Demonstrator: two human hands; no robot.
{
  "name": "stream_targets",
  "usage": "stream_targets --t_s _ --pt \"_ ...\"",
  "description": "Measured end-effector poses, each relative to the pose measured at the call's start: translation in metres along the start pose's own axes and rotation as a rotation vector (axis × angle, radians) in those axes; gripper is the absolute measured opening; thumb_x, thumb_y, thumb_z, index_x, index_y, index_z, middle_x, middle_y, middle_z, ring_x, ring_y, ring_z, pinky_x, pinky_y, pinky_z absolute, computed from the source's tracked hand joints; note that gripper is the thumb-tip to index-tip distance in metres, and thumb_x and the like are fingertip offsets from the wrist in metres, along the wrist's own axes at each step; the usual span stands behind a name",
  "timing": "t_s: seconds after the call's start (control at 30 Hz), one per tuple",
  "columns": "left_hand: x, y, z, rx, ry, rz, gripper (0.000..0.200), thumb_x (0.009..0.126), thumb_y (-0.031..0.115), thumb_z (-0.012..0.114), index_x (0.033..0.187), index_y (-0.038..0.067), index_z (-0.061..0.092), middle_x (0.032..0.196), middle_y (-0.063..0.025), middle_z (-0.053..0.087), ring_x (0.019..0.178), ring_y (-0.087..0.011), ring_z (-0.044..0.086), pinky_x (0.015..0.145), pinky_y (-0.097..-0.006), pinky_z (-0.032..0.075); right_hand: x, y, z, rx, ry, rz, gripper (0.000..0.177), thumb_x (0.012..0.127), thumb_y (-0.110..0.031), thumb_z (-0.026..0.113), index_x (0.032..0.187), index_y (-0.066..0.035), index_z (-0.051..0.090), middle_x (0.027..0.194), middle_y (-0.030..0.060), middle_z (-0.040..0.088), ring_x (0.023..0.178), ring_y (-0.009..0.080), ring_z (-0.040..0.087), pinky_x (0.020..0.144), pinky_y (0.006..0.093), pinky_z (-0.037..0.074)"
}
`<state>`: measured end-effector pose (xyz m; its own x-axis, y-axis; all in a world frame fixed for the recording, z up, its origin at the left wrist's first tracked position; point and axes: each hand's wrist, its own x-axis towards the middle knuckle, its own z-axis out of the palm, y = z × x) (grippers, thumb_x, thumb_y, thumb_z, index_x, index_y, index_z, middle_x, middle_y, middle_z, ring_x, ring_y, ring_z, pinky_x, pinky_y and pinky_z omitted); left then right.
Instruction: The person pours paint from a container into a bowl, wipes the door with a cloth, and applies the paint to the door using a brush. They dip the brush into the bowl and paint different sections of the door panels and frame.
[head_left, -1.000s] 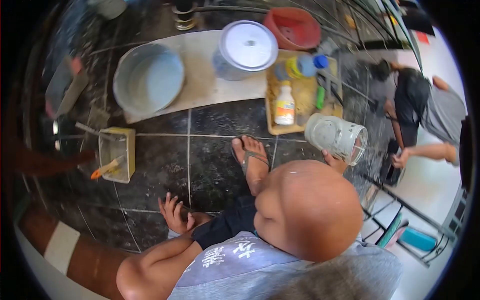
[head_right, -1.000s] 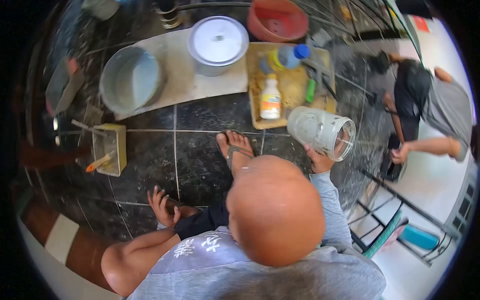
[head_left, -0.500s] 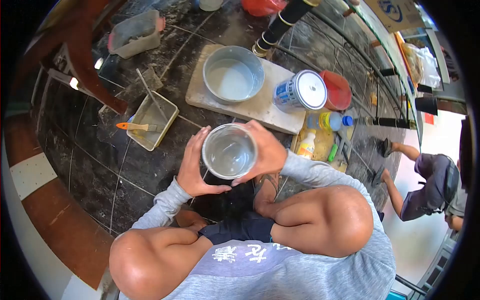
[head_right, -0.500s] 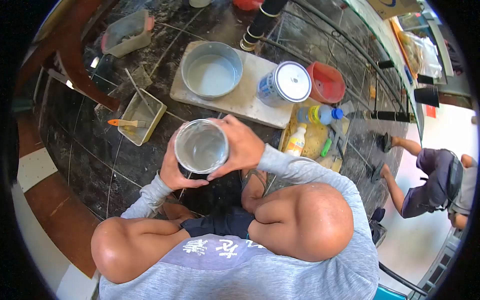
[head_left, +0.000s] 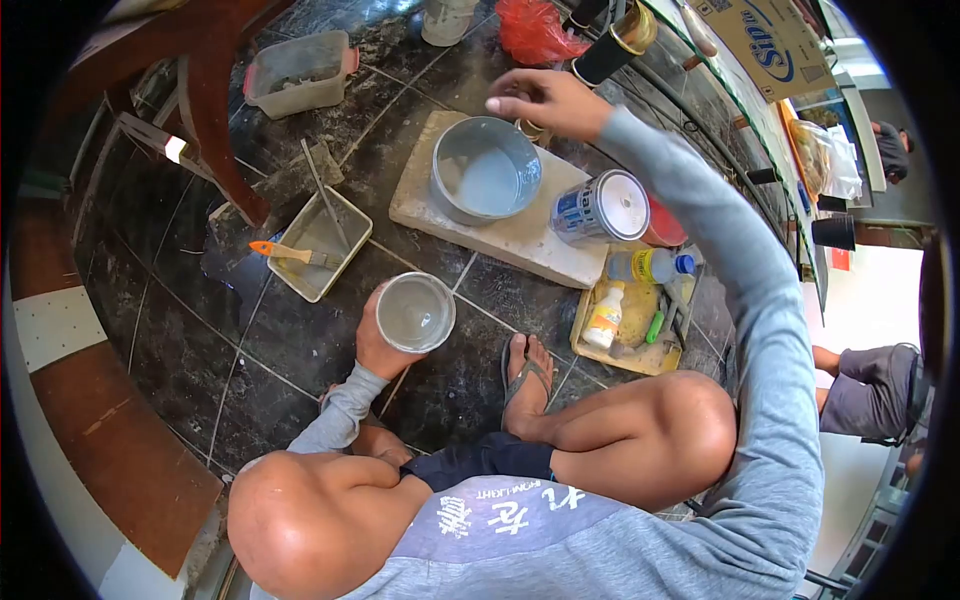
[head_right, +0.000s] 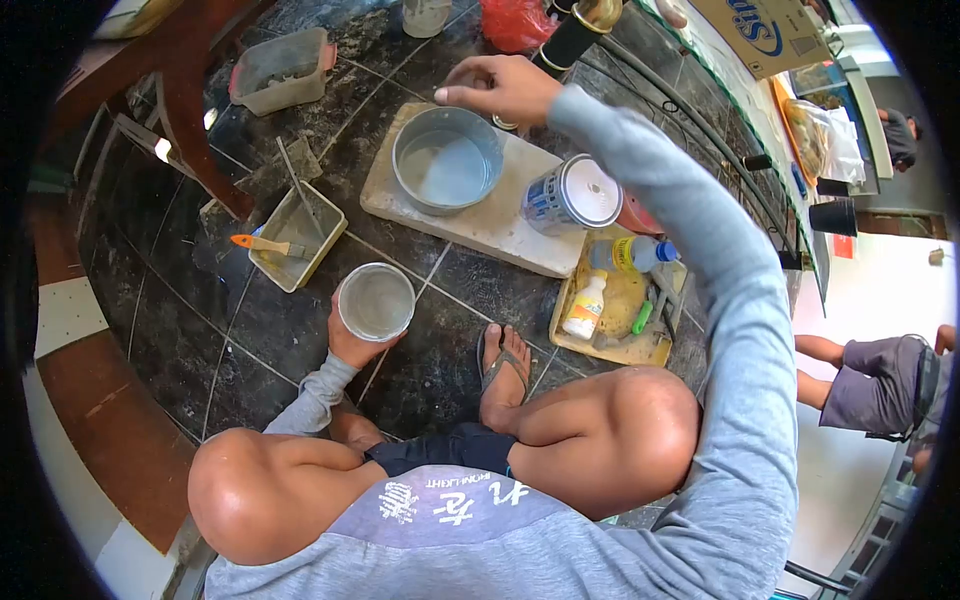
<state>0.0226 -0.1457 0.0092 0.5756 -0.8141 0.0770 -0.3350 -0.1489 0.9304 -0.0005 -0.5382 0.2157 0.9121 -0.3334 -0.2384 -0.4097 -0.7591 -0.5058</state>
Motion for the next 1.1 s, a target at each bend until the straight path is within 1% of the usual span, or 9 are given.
stream_targets --t_s 0.03,0.13,0.2,0.23,0.47,0.57,0.67,0.87,1.1 --pt "0.003 -0.001 0.001 -0.003 0.009 0.014 0.109 0.051 0.024 0.096 0.137 0.001 0.033 0.128 -0.0156 0.056 0.12 -0.0281 0.056 0.105 -0.0396 0.043 0.033 0.043 0.013 -0.026 0.068 -0.157 0.057 0.092 -0.054 0.059 0.127 -0.01 0.058 0.102 0.0024 0.062 0.081 0.0116 0.055 0.067 0.0265 0.047" --pt "0.008 -0.017 0.01 -0.026 0.067 0.066 0.108 0.052 0.023 0.095 0.138 0.002 0.033 0.13 -0.0156 0.055 0.121 -0.029 0.054 0.106 -0.0396 0.042 0.069 0.064 0.017 0.316 -0.272 0.198 0.077 0.08 -0.073 0.057 0.133 -0.016 0.055 0.108 0.0115 0.061 0.082 0.0176 0.057 0.066 0.0261 0.05" --pt "0.01 -0.023 0.015 -0.044 0.09 0.065 0.106 0.052 0.024 0.094 0.138 0.003 0.035 0.133 -0.0164 0.052 0.124 -0.0327 0.051 0.108 -0.041 0.038 0.08 0.068 0.029 0.316 -0.419 0.224 0.081 0.081 -0.073 0.056 0.139 -0.017 0.05 0.12 0.0121 0.059 0.084 0.0177 0.052 0.069 0.0246 0.046" --pt "0.008 -0.024 0.015 -0.038 0.095 0.061 0.106 0.052 0.025 0.093 0.138 0.003 0.035 0.134 -0.0167 0.051 0.125 -0.0342 0.049 0.109 -0.042 0.037 0.065 0.047 0.029 0.262 -0.417 0.136 0.078 0.086 -0.068 0.054 0.143 -0.015 0.047 0.129 0.0107 0.056 0.102 0.019 0.055 0.082 0.0308 0.049" --pt "0.001 -0.033 0.017 0.025 0.102 0.052 0.107 0.051 0.029 0.092 0.138 0.004 0.036 0.139 -0.0167 0.048 0.128 -0.0369 0.046 0.113 -0.0481 0.031 0.063 0.056 0.047 0.316 -0.522 -0.054 0.065 0.093 -0.056 0.05 0.143 -0.014 0.047 0.138 0.0107 0.054 0.125 0.0242 0.053 0.103 0.0334 0.044" --pt "0.004 -0.035 0.018 0.05 0.072 0.051 0.108 0.051 0.029 0.092 0.139 0.005 0.035 0.14 -0.0152 0.048 0.129 -0.0361 0.046 0.113 -0.051 0.03 0.056 0.06 0.044 0.217 -0.435 -0.151 0.056 0.096 -0.048 0.048 0.141 -0.015 0.05 0.127 0.0092 0.061 0.111 0.0235 0.061 0.096 0.0325 0.049" --pt "0.005 -0.027 0.016 0.08 0.083 0.079 0.109 0.051 0.028 0.092 0.14 0.006 0.034 0.14 -0.0146 0.047 0.129 -0.0355 0.046 0.113 -0.0522 0.03 0.043 0.047 0.025 0.027 -0.489 0.067 0.052 0.096 -0.04 0.047 0.143 -0.018 0.048 0.119 0.0084 0.063 0.097 0.0211 0.061 0.086 0.0338 0.052" --pt "0.002 -0.023 0.018 0.042 0.115 0.049 0.109 0.049 0.023 0.09 0.14 0.007 0.033 0.139 -0.0146 0.048 0.129 -0.0368 0.045 0.114 -0.0529 0.028 0.03 0.068 0.031 0.018 -0.431 -0.042 0.058 0.095 -0.042 0.038 0.149 -0.02 0.038 0.112 0.0108 0.063 0.085 0.0212 0.058 0.078 0.0352 0.052" --pt "0.0 -0.016 0.017 0.031 0.132 0.005 0.11 0.047 0.022 0.09 0.139 0.007 0.033 0.137 -0.0148 0.049 0.128 -0.0386 0.045 0.115 -0.0528 0.027 0.017 0.083 0.039 0.101 -0.406 0.065 0.06 0.099 -0.045 0.028 0.147 -0.01 0.036 0.12 0.0096 0.051 0.105 0.023 0.053 0.087 0.0359 0.049"
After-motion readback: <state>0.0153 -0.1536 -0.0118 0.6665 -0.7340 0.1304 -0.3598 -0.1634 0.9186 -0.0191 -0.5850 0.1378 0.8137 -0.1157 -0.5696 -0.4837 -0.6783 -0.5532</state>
